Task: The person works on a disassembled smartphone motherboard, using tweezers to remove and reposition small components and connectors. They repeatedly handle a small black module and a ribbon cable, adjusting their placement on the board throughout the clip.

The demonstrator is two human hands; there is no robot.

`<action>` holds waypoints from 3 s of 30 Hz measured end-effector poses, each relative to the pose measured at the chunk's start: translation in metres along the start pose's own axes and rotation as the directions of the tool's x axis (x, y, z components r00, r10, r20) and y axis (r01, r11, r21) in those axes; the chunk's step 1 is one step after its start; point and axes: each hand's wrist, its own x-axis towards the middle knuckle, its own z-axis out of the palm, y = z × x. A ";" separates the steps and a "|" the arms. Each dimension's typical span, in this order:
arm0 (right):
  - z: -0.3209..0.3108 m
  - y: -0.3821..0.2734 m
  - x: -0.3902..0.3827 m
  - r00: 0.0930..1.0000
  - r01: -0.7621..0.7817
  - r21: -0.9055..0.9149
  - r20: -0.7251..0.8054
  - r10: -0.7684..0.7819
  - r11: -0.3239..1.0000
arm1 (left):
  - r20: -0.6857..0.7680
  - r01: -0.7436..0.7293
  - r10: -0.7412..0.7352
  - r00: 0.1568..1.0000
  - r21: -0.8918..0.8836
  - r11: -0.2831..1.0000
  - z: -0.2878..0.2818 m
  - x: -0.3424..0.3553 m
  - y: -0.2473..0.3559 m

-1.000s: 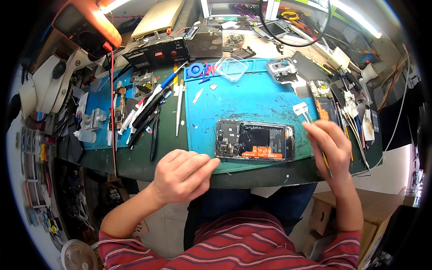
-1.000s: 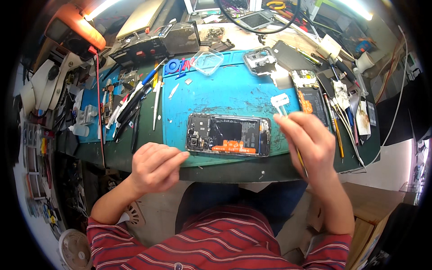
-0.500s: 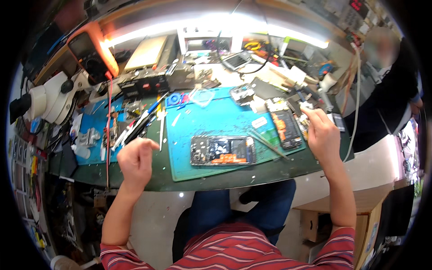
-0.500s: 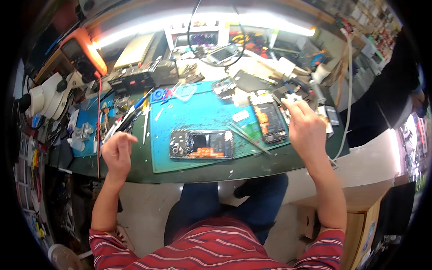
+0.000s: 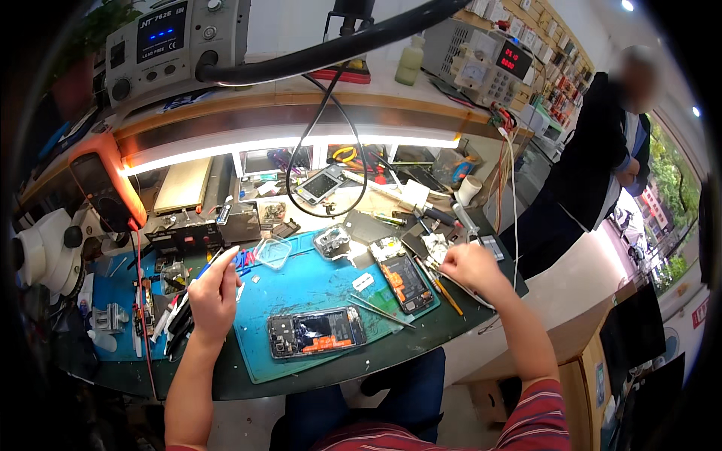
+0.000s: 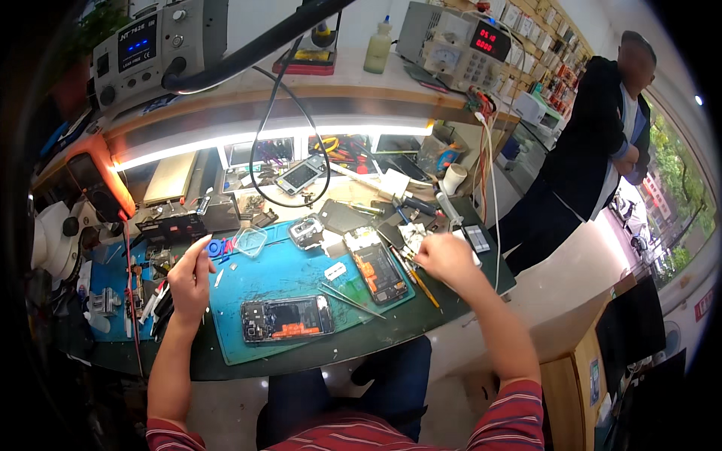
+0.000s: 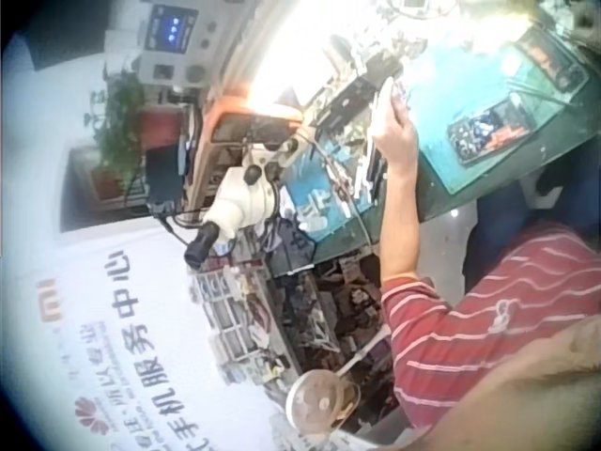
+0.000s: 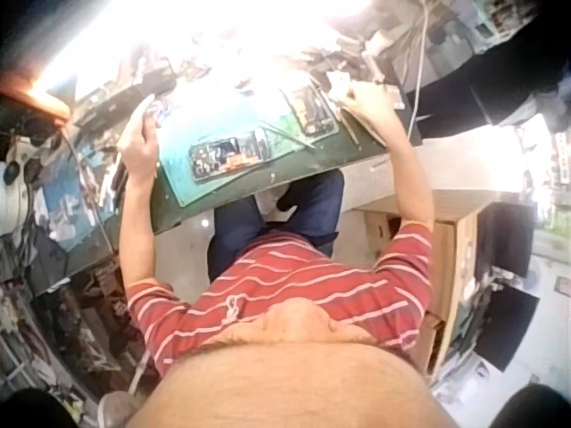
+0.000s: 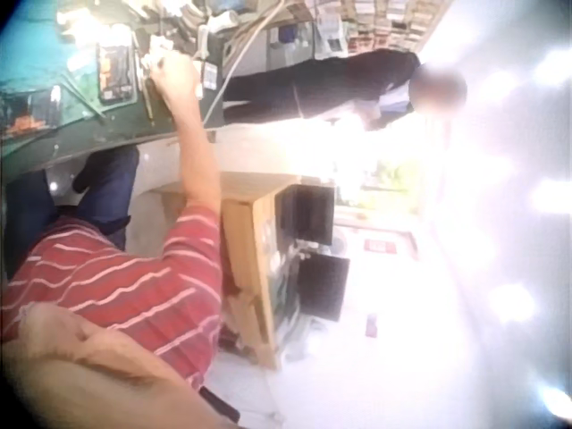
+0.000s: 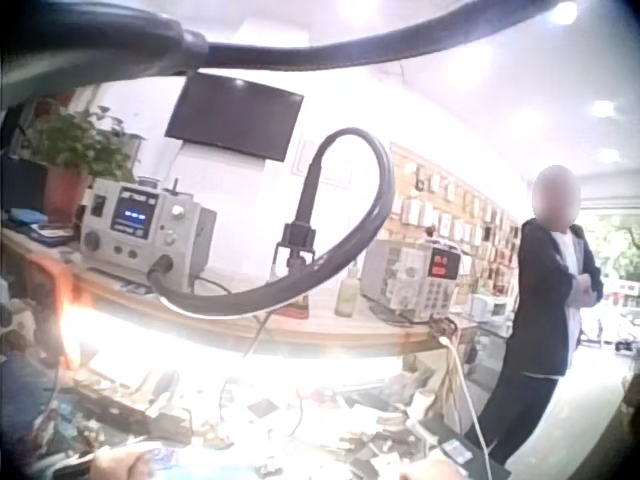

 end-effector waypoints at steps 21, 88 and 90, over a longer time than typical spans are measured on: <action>-0.004 0.001 -0.006 0.994 -0.006 0.075 0.110 -0.002 0.997 | 0.343 -0.035 -0.102 0.934 0.372 0.928 0.006 0.008 0.004; 0.058 -0.235 0.044 0.964 0.172 0.938 -0.097 -0.248 0.300 | 0.551 0.154 -0.246 0.797 0.209 0.966 -0.020 -0.008 0.015; 0.057 -0.241 0.054 0.969 0.053 0.970 0.007 -0.246 0.236 | 0.579 0.157 -0.241 0.779 0.193 0.969 -0.020 -0.009 0.015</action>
